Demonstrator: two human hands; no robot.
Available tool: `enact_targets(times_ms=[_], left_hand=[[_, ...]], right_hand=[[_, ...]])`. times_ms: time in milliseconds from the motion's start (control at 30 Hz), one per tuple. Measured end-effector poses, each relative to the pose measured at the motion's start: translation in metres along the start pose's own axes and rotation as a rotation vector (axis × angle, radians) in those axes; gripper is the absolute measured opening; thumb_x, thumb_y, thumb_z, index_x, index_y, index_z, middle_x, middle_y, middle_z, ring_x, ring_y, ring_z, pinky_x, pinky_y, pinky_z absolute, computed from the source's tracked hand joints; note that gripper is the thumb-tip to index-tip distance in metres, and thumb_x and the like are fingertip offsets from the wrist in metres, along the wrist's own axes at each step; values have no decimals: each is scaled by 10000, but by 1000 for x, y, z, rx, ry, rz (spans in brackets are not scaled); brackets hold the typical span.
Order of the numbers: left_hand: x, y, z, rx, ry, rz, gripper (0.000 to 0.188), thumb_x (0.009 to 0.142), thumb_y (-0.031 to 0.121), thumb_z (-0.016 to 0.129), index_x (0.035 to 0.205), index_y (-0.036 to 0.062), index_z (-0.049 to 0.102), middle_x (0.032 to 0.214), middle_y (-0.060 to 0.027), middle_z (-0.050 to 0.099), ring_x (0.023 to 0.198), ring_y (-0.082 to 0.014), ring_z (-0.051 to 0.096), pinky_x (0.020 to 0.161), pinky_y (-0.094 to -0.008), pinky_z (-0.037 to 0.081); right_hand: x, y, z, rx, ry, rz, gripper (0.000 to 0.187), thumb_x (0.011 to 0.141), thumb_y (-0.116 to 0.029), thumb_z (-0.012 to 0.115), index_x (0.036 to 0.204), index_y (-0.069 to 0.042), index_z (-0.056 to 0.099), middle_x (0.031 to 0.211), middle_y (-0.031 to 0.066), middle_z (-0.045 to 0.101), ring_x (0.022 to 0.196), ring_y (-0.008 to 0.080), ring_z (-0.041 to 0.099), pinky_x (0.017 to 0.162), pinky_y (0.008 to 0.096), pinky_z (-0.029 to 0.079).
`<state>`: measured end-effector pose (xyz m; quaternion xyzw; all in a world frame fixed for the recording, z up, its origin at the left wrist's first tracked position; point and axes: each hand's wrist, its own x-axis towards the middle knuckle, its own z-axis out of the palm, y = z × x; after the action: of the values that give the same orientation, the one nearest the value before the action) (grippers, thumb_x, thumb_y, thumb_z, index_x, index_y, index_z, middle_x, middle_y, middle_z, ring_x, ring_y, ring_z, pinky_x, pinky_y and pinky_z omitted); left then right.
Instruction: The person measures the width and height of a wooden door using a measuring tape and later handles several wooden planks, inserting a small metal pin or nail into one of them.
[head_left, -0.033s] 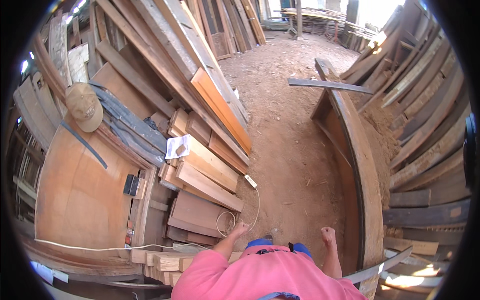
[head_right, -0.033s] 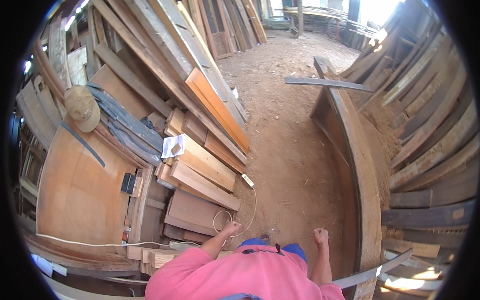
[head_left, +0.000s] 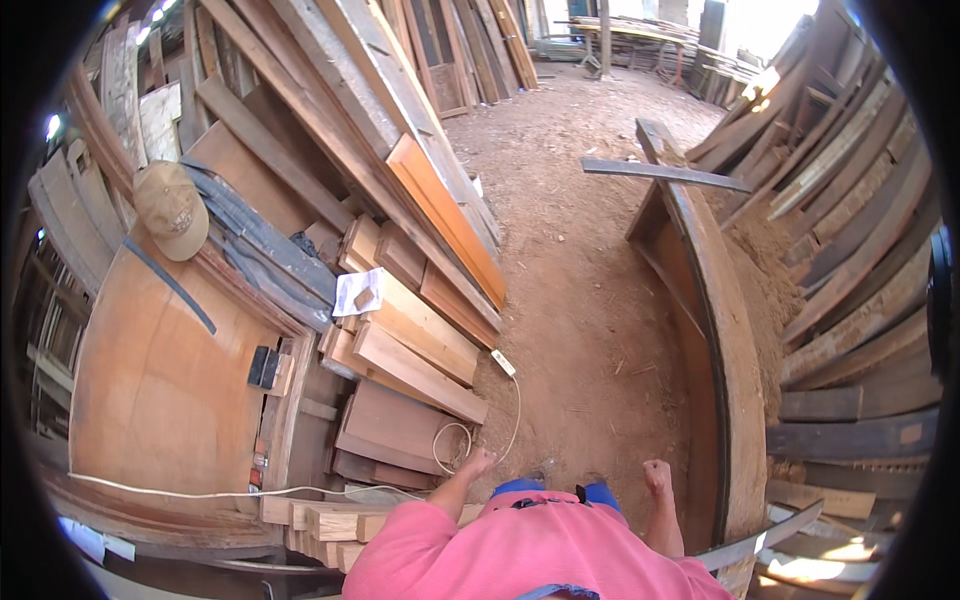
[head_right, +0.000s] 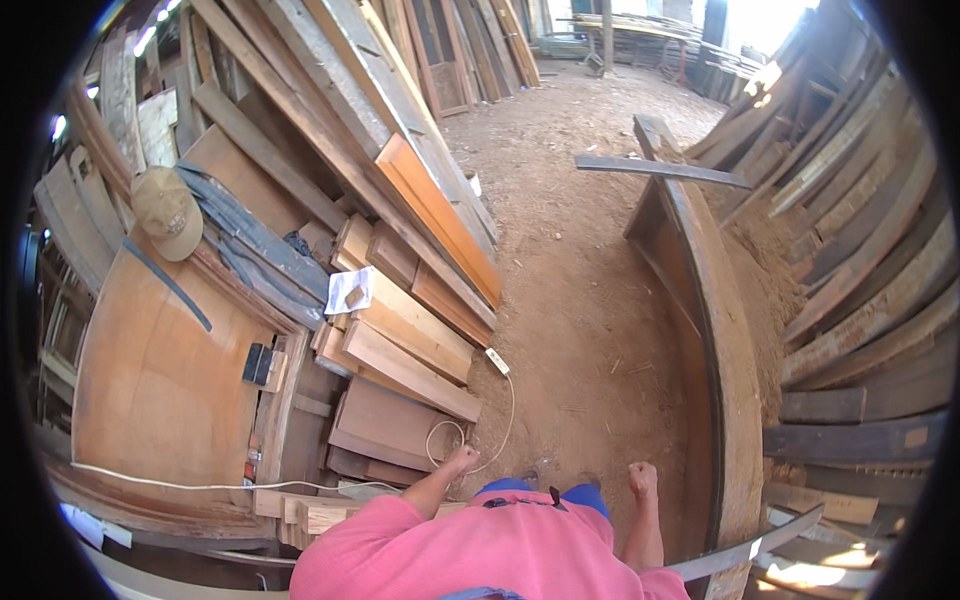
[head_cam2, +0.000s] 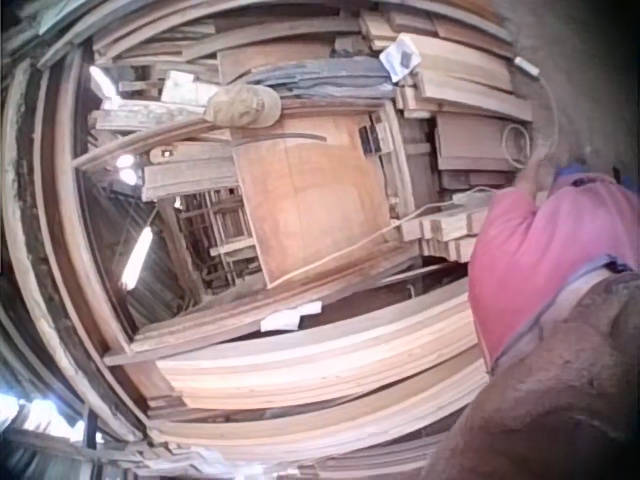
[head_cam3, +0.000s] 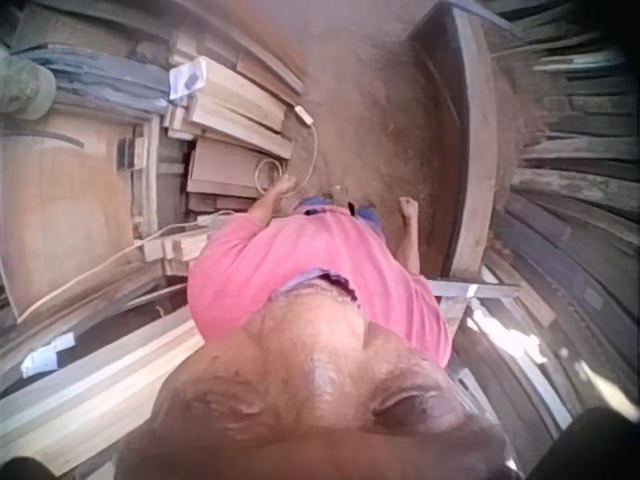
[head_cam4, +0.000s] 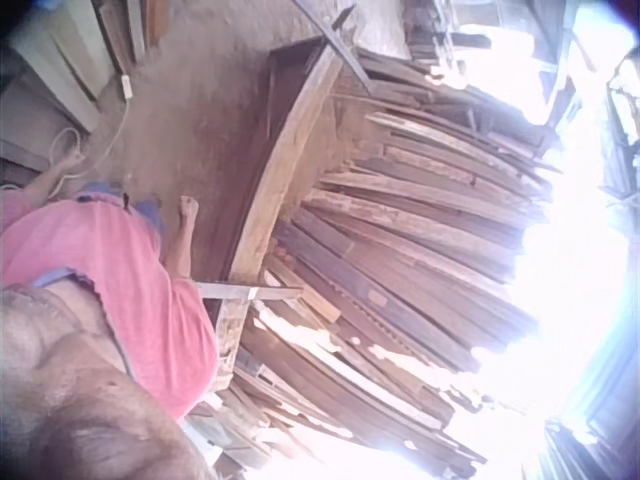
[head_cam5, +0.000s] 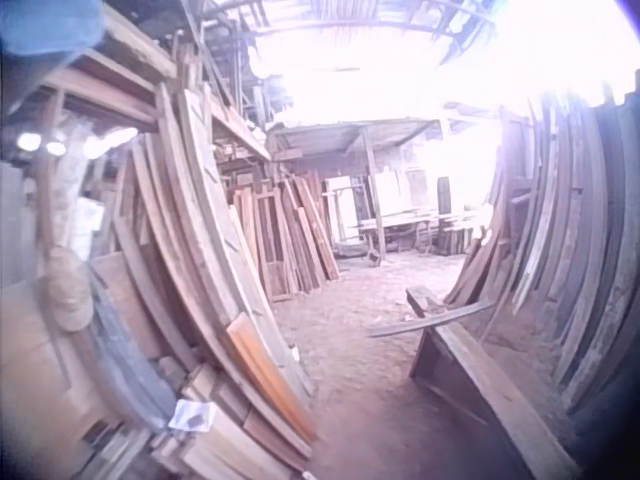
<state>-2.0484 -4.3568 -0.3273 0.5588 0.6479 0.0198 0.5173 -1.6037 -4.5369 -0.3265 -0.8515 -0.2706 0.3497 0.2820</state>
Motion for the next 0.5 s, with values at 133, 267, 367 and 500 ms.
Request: enact_targets(times_ms=[133, 267, 367, 500], left_hand=[[23, -32, 16, 128, -148, -41, 366, 866, 333, 517, 677, 43, 638, 612, -104, 585, 505, -212, 533, 490, -377, 419], [9, -48, 25, 17, -204, -259, 365, 857, 326, 531, 659, 33, 618, 595, -74, 557, 489, -201, 510, 480, -374, 416], [58, -14, 47, 23, -117, -286, 379, 868, 357, 548, 750, 13, 653, 650, -100, 598, 596, -240, 573, 575, -397, 466], [116, 12, 49, 235, 23, -148, 394, 882, 389, 558, 866, 18, 690, 835, -164, 672, 805, -281, 642, 748, -408, 497]], right_hand=[[91, 121, 4, -651, -320, -145, 298, 782, -261, 541, 866, -34, 716, 899, 180, 684, 741, 229, 692, 605, 350, 496], [71, 84, 16, 117, -223, 405, 89, 761, -60, 600, 720, 10, 636, 598, 127, 582, 509, 278, 572, 418, 424, 396], [145, 60, -28, 176, -270, 438, 72, 756, -29, 592, 689, -4, 605, 569, 114, 532, 463, 265, 527, 375, 406, 352], [209, -6, -48, 230, -300, 501, 142, 832, -143, 535, 733, -52, 579, 636, 123, 576, 463, 264, 553, 354, 433, 378]])
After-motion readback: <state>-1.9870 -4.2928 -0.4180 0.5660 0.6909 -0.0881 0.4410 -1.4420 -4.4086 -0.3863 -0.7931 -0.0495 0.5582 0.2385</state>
